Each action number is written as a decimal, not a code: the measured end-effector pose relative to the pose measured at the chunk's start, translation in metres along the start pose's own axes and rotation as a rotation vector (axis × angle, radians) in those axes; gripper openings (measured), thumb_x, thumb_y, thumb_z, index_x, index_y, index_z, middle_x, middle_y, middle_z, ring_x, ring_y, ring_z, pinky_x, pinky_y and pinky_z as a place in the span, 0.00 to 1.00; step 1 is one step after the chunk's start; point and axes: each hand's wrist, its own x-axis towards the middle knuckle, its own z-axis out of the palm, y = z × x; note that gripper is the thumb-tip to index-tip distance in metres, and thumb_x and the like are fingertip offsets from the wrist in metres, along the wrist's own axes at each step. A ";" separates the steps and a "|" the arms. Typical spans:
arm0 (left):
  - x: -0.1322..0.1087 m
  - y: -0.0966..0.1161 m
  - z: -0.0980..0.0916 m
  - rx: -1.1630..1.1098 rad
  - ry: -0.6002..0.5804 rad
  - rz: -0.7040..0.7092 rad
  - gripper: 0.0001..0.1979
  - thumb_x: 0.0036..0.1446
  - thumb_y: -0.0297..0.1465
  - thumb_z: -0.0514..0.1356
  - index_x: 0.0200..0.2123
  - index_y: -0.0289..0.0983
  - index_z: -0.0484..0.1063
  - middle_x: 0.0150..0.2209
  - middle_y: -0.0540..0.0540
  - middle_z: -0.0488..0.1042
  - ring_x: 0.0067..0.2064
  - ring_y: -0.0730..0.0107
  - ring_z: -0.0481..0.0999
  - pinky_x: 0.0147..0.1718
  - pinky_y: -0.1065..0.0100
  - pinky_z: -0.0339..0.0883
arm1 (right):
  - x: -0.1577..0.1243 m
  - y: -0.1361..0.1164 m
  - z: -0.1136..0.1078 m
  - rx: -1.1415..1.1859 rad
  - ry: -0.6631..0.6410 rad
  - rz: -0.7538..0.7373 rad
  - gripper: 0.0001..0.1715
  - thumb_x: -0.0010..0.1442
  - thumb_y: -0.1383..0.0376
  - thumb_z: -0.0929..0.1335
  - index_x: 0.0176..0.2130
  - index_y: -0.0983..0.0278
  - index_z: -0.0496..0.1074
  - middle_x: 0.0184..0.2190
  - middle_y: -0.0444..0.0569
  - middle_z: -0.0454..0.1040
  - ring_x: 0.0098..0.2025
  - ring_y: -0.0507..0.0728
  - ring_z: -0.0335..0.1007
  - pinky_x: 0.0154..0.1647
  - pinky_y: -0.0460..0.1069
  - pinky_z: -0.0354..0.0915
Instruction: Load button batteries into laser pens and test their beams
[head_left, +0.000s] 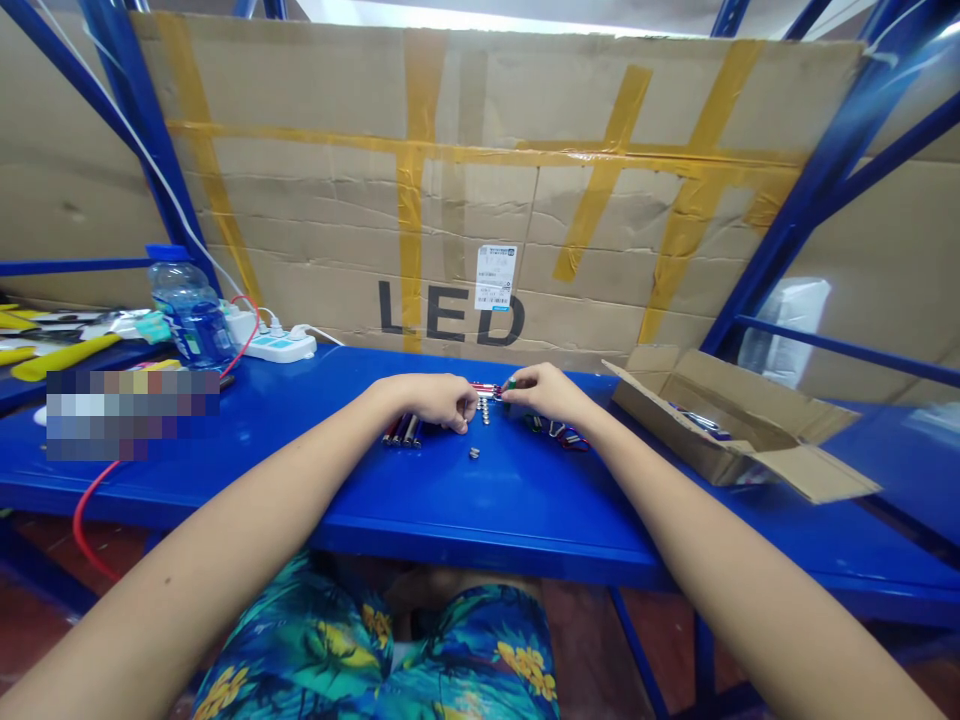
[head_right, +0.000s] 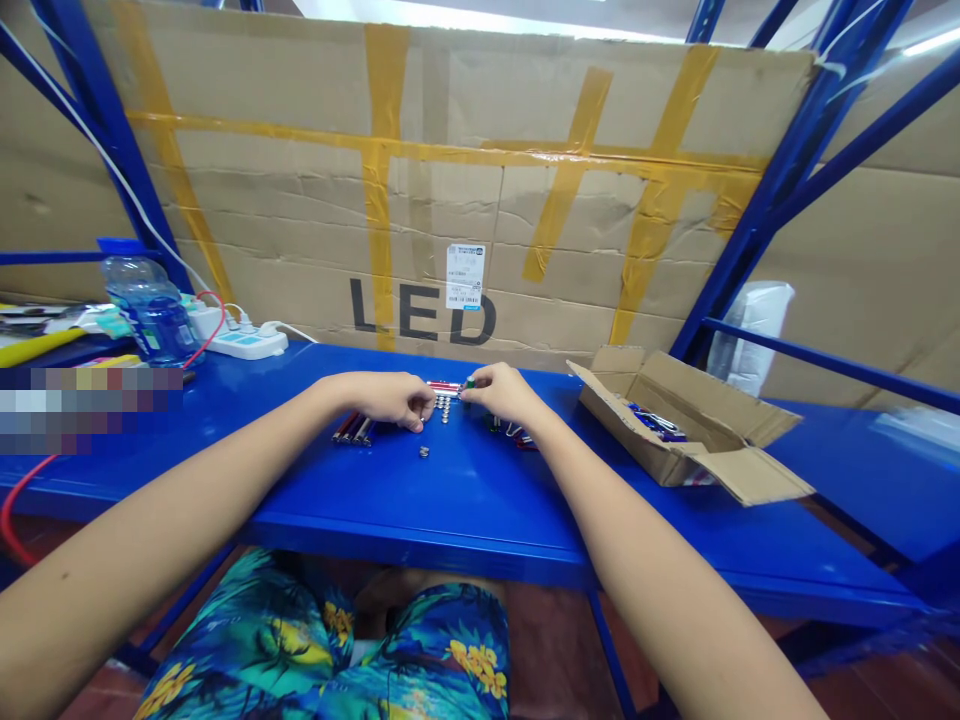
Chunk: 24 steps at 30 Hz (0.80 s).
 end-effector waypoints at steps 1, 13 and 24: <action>0.000 -0.001 0.000 -0.012 0.002 0.000 0.06 0.47 0.31 0.61 0.32 0.38 0.71 0.29 0.49 0.74 0.30 0.69 0.70 0.28 0.71 0.57 | 0.000 0.000 0.000 -0.007 -0.024 -0.002 0.12 0.51 0.58 0.71 0.27 0.66 0.75 0.21 0.44 0.71 0.24 0.51 0.60 0.26 0.47 0.54; -0.002 0.001 -0.002 0.000 0.076 0.016 0.05 0.48 0.29 0.59 0.31 0.37 0.73 0.29 0.49 0.75 0.30 0.70 0.71 0.27 0.72 0.58 | -0.001 -0.001 -0.001 -0.008 -0.126 -0.143 0.12 0.51 0.66 0.69 0.36 0.63 0.80 0.25 0.44 0.74 0.27 0.53 0.63 0.30 0.48 0.58; 0.002 0.012 0.000 -0.032 0.559 0.239 0.07 0.54 0.27 0.56 0.35 0.35 0.74 0.32 0.47 0.76 0.33 0.71 0.72 0.32 0.70 0.62 | -0.004 -0.006 -0.003 -0.065 -0.103 -0.137 0.08 0.51 0.63 0.69 0.31 0.65 0.78 0.23 0.43 0.71 0.26 0.52 0.59 0.29 0.47 0.54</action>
